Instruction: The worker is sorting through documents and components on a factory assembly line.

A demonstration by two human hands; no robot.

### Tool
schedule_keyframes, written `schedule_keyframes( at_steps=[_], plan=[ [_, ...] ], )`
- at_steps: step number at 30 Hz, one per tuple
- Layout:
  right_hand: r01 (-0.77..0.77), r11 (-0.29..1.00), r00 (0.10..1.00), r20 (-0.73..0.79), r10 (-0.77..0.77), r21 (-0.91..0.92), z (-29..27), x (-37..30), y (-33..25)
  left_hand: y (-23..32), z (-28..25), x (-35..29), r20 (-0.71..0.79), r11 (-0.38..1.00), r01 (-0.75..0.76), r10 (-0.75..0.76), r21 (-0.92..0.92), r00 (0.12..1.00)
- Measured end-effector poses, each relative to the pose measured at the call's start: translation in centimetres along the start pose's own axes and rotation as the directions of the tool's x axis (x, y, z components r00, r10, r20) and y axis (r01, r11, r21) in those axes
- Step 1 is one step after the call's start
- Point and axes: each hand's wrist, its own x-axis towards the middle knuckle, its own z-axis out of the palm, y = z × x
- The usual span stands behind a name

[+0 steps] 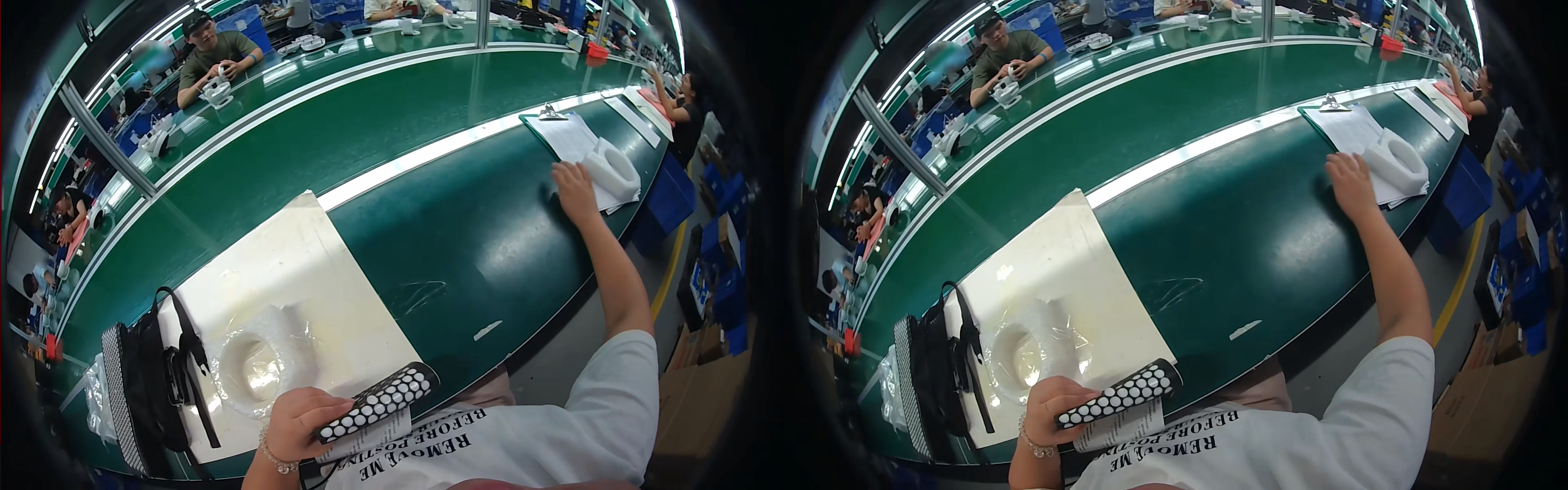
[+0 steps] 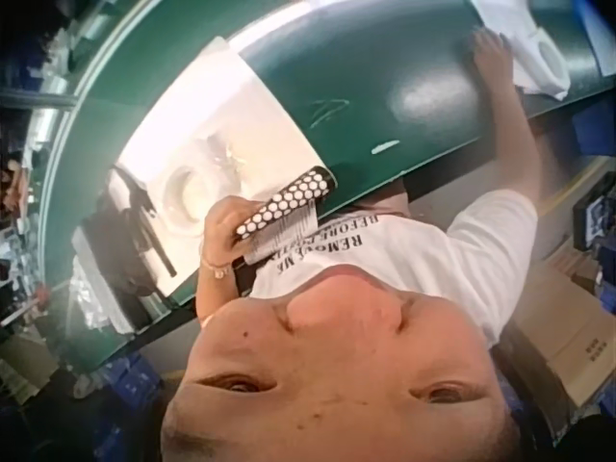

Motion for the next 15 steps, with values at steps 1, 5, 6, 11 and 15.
schedule_keyframes(
  at_steps=[1, 5, 6, 11, 15],
  plan=[
    [0.054, 0.993, 0.998, -0.031, -0.051, 0.105, -0.5, 0.5, -1.5, 0.4, -0.3, 0.2, -0.011, 1.0, -0.017, 0.017, -0.008, 1.0],
    [0.238, 0.861, 0.968, -0.182, -0.172, 0.449, -3.4, 3.1, -10.0, 1.7, -1.5, 0.8, -0.056, 0.999, -0.027, 0.026, -0.024, 0.998],
    [0.272, 0.804, 0.959, -0.222, -0.178, 0.529, -4.2, 3.9, -12.5, 1.8, -1.8, 0.8, -0.056, 1.0, -0.028, 0.027, -0.015, 0.998],
    [0.415, 0.52, 0.91, -0.342, -0.235, 0.747, -5.8, 8.3, -23.5, 1.6, -4.4, 1.0, -0.109, 0.998, 0.049, -0.045, 0.039, 0.993],
    [0.449, 0.474, 0.893, -0.367, -0.26, 0.757, -5.9, 11.6, -30.2, -0.4, -5.4, 0.2, -0.316, 0.956, 0.279, -0.294, -0.092, 0.902]
  ],
)
